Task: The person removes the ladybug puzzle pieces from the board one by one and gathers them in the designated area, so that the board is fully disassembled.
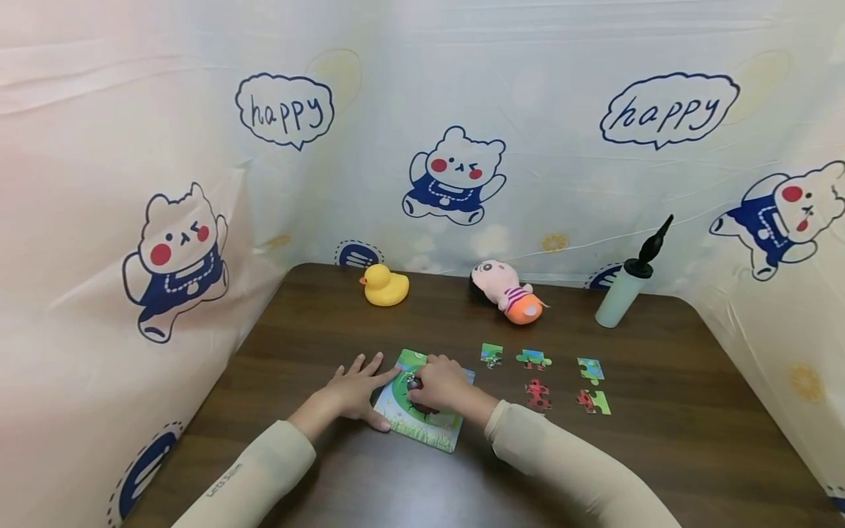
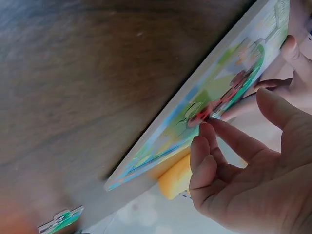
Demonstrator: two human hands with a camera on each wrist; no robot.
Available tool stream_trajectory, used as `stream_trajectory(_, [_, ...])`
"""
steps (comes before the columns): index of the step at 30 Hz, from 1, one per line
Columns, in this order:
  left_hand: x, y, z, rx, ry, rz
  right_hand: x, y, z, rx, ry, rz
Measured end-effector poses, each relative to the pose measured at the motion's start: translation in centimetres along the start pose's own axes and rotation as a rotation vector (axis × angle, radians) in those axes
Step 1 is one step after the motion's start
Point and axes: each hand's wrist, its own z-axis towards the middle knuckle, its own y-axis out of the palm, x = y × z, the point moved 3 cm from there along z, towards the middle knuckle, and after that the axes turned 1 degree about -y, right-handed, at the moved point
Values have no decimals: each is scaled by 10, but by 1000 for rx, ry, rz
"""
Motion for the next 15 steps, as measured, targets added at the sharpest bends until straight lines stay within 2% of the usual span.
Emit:
stream_trajectory(10, [-2, 2, 1, 4, 5, 2, -8, 0, 3, 21, -54, 23])
stream_trajectory(15, [0, 0, -1, -1, -2, -4, -7, 1, 7, 62, -2, 69])
